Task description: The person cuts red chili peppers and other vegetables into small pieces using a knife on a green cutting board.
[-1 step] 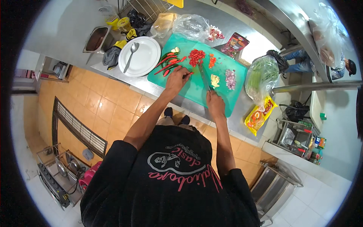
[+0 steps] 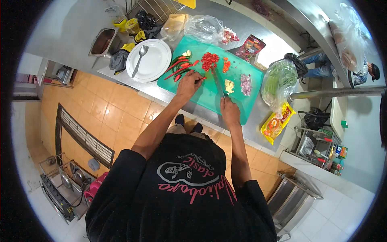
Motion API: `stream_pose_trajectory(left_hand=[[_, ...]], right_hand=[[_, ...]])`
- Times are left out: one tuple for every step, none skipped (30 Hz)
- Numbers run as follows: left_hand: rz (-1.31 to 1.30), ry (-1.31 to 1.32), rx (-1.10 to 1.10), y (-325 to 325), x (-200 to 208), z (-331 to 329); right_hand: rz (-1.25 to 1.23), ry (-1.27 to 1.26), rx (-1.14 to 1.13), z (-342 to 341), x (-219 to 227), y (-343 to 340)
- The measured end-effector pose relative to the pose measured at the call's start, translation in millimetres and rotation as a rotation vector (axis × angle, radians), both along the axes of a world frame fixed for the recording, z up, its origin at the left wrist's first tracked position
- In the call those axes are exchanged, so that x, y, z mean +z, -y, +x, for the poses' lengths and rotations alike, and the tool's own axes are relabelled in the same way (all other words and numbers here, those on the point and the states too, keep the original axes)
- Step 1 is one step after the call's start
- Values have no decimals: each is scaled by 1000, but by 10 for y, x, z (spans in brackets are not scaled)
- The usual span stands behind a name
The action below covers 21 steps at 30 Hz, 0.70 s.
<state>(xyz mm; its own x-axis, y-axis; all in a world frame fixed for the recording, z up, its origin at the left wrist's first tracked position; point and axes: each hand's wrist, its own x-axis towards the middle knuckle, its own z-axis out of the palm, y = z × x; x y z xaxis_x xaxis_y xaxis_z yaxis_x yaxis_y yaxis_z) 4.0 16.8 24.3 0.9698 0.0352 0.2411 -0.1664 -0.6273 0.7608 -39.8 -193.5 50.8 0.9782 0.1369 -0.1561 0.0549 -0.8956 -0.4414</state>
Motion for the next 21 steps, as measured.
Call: stream_pose_trajectory(left_hand=[[-1, -2, 0, -9, -3, 0], [-3, -44, 4, -11, -16, 0], [-6, -86, 7, -11, -31, 3], [-7, -88, 5, 2, -47, -3], [-6, -77, 44, 38, -47, -16], [-5, -65, 85, 64, -47, -25], [-7, -67, 79, 79, -44, -27], [-16, -42, 85, 79, -55, -29], [-25, -16, 91, 79, -65, -30], [-25, -17, 91, 77, -74, -27], [-18, -12, 89, 78, -81, -26], [-10, -6, 88, 79, -87, -28], [-10, -7, 88, 78, -93, -31], [-36, -31, 88, 80, -82, -29], [-63, -54, 89, 81, -70, -28], [-63, -54, 91, 83, -59, -28], [-74, -65, 90, 87, -51, -29], [-85, -76, 90, 90, -42, -31], [-88, -75, 92, 88, -34, -32], [-55, -52, 84, 80, -51, -36], [-23, -29, 76, 77, -68, -37]], right_hand=[[35, 3, -9, -18, 30, 0], [34, 2, -11, -65, 33, -1], [23, 17, -8, -134, 36, -12], [11, 33, -5, -194, 35, -28], [9, 31, -11, -242, 8, -37], [18, 45, 2, -288, -37, -52], [27, 59, 16, -332, -71, -68], [15, 38, 17, -366, -71, -102], [15, 37, 15, -376, -69, -129], [41, 7, 16, -383, -67, -151], [66, -22, 16, -394, -70, -168], [65, -23, 15, -402, -79, -184], [65, -15, 17, -404, -88, -201], [64, -5, 19, -400, -91, -214], [64, -5, 20, -393, -92, -227], [41, 0, 18, -384, -94, -239], [16, 6, 17, -379, -80, -254], [15, 6, 19, -379, -66, -269], [17, -7, -1, -379, -51, -284], [23, -20, -19, -379, -45, -300], [24, -19, -15, -380, -56, -310]])
